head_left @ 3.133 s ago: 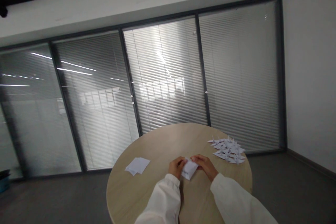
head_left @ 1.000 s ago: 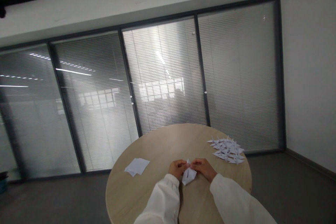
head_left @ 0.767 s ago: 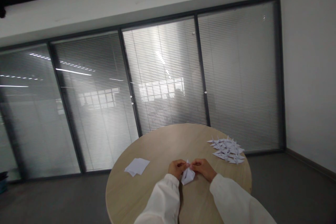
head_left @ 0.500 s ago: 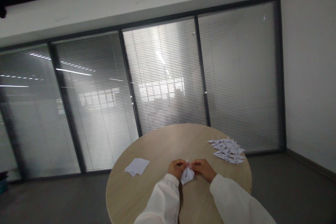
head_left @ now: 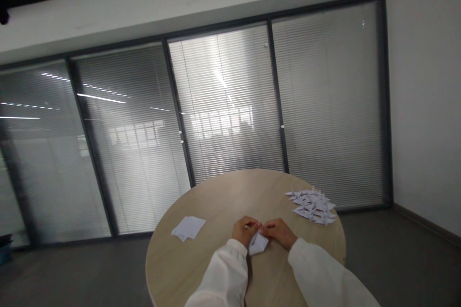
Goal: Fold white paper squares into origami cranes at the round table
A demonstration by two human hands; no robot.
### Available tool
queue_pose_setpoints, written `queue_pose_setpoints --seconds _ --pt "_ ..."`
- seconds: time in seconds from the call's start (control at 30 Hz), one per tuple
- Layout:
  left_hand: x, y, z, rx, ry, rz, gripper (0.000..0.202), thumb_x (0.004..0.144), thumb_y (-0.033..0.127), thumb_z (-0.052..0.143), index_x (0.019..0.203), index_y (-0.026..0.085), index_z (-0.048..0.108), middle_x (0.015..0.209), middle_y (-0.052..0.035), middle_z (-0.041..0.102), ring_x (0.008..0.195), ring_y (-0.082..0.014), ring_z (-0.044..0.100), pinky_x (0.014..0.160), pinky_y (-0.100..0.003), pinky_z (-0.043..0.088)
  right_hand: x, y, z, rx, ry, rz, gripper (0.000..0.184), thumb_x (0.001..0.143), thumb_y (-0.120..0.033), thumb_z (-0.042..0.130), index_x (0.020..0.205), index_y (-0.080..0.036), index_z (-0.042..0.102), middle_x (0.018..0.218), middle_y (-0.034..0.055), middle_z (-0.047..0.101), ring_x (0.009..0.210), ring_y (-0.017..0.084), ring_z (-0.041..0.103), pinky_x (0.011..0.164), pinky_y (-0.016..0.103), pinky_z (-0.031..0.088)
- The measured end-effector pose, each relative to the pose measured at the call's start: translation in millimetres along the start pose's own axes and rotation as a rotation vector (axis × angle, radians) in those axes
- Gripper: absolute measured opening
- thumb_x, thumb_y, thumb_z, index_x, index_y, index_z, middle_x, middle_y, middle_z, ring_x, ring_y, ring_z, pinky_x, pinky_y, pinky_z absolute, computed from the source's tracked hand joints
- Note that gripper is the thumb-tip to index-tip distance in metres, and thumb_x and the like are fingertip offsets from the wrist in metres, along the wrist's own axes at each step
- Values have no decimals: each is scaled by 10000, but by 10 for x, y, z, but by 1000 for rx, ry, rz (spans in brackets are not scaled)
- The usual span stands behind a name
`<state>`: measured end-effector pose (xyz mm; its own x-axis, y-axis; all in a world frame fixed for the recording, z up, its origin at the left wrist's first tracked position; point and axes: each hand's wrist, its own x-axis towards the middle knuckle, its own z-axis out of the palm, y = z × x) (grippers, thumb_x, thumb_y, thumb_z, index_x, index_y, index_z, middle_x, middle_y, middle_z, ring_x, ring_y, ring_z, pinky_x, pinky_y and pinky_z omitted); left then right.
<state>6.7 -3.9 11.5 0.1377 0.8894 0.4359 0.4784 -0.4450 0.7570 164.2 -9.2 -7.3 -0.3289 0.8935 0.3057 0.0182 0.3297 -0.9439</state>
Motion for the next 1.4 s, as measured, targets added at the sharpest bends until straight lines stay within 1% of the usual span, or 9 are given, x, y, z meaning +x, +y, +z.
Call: queue_pose_setpoints --seconds 0.1,0.23,0.43,0.77,0.97,1.07,1.2,1.33,1.4 --pt "1 14 8 -15 18 0 223 622 359 595 618 152 676 627 -41 626 618 -140 540 582 -221 411 -13 -35 13 1 -5 -1 346 611 -470 636 572 -126 655 456 -24 507 459 105 429 473 210 316" --pt "-4 22 13 -14 -23 -39 249 637 367 578 653 139 677 595 -30 625 585 -131 526 569 -217 399 -19 -52 26 -18 0 26 340 591 -466 654 570 -127 654 438 -27 485 440 96 409 461 206 305" --pt "-33 72 -18 49 -17 -28 317 672 405 537 615 120 663 511 1 552 516 -101 460 495 -193 328 -11 -6 17 -19 -52 9 326 590 -449 664 565 -124 648 459 -33 482 462 92 403 467 198 294" --pt "-45 138 -37 101 -14 8 357 691 413 495 563 116 646 486 13 514 511 -94 438 510 -187 322 3 7 -1 -91 -96 -35 354 610 -454 646 501 -121 602 448 -50 443 457 78 380 465 190 260" --pt "-43 120 -34 92 2 2 417 683 472 496 500 115 611 439 31 441 478 -83 393 484 -187 294 -17 -46 17 -94 -91 -11 340 597 -446 653 497 -125 603 447 -40 468 461 90 400 468 198 290" --pt "-34 103 -22 -16 -23 -64 508 704 543 433 526 107 625 452 12 477 473 -94 423 483 -199 315 -7 -27 7 -61 -54 6 328 593 -447 652 537 -125 626 463 -33 493 469 96 416 472 203 300" --pt "-6 84 -33 -296 -55 -179 599 722 607 353 842 105 657 689 -63 618 585 -137 531 500 -222 376 34 33 -28 22 66 1 347 600 -470 637 578 -124 635 481 -22 515 472 100 432 482 211 318" --pt "38 17 -47 -416 -59 -85 532 660 559 518 972 138 608 811 -75 635 737 -164 568 659 -264 438 68 82 -73 112 216 16 365 594 -489 639 610 -124 632 483 -15 525 457 102 442 475 218 339" --pt "59 -44 -29 -458 -74 -110 531 599 518 608 978 146 596 829 -72 630 736 -173 577 649 -279 460 79 111 -94 149 278 20 368 601 -489 636 654 -125 640 522 -4 550 479 109 468 489 221 363"
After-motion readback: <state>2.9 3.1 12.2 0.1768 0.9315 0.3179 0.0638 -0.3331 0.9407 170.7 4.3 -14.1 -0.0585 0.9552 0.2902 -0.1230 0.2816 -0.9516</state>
